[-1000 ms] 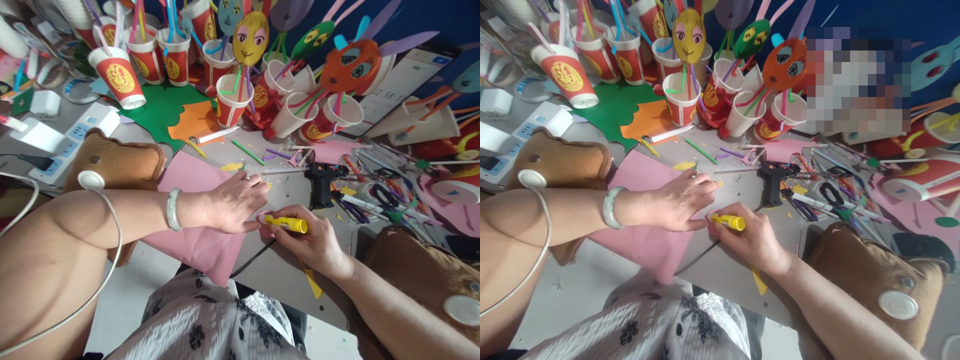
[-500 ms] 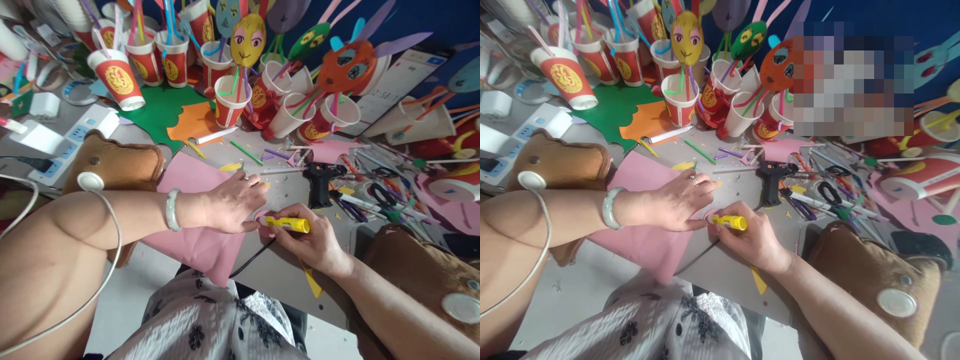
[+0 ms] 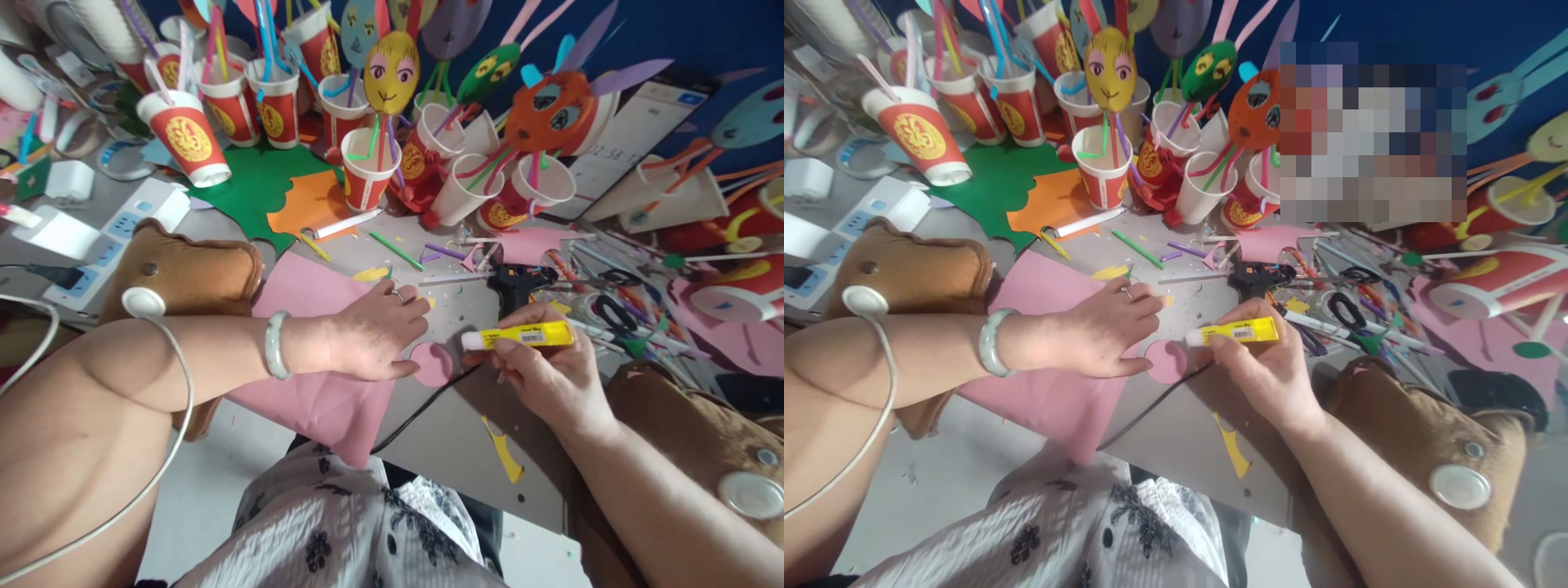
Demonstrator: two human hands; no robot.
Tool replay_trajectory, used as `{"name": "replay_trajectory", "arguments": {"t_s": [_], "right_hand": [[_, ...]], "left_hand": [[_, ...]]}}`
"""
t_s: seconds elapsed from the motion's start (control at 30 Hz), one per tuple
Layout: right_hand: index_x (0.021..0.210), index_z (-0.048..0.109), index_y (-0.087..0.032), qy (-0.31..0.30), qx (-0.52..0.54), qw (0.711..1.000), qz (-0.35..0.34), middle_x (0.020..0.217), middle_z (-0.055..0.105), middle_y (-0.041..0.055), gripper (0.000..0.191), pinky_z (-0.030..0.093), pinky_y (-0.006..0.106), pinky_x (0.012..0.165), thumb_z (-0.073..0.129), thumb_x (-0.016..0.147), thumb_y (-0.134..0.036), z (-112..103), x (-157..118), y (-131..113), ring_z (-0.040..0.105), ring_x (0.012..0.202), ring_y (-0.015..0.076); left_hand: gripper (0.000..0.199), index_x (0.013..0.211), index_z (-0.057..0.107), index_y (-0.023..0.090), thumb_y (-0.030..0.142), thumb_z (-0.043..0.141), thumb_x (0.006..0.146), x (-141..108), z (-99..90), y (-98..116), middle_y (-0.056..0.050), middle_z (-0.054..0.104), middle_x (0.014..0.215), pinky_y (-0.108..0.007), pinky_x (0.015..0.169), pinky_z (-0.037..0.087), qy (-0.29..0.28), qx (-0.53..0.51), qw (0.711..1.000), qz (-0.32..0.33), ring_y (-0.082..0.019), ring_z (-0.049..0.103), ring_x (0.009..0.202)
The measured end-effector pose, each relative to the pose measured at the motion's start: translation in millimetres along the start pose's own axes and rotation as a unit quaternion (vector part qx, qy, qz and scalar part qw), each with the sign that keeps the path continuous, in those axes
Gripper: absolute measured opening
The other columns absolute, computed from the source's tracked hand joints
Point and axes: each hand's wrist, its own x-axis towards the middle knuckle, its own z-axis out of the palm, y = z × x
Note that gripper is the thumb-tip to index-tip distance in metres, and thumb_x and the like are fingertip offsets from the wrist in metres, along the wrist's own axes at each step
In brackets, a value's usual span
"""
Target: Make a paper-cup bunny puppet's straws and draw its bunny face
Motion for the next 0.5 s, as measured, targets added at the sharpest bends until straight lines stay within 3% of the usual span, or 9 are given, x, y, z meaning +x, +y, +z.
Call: {"name": "replay_trajectory", "arguments": {"t_s": [0.27,0.5], "right_hand": [[0.085,0.057,-0.027,-0.116,-0.106,0.976,-0.148,0.063,0.066,-0.0030,0.013,0.046,0.028,0.047,0.068,0.079,-0.023,3.1,0.2,0.7,0.059,0.047,0.0140],[0.088,0.057,-0.026,-0.165,-0.126,0.964,-0.166,0.071,0.073,-0.0011,0.010,0.047,0.027,0.049,0.065,0.083,-0.022,4.0,1.1,-3.5,0.064,0.052,0.0142]], "left_hand": [[0.034,0.092,0.065,0.012,0.046,0.060,0.090,-0.1,-1.5,1.3,-0.017,0.061,0.122,-0.046,0.091,0.040,0.002,0.001,1.000,-0.005,-0.032,0.051,0.111],[0.035,0.096,0.065,0.012,0.047,0.057,0.091,-1.8,3.3,1.1,-0.018,0.060,0.124,-0.048,0.092,0.040,0.021,0.003,1.000,-0.003,-0.034,0.049,0.115]]}}
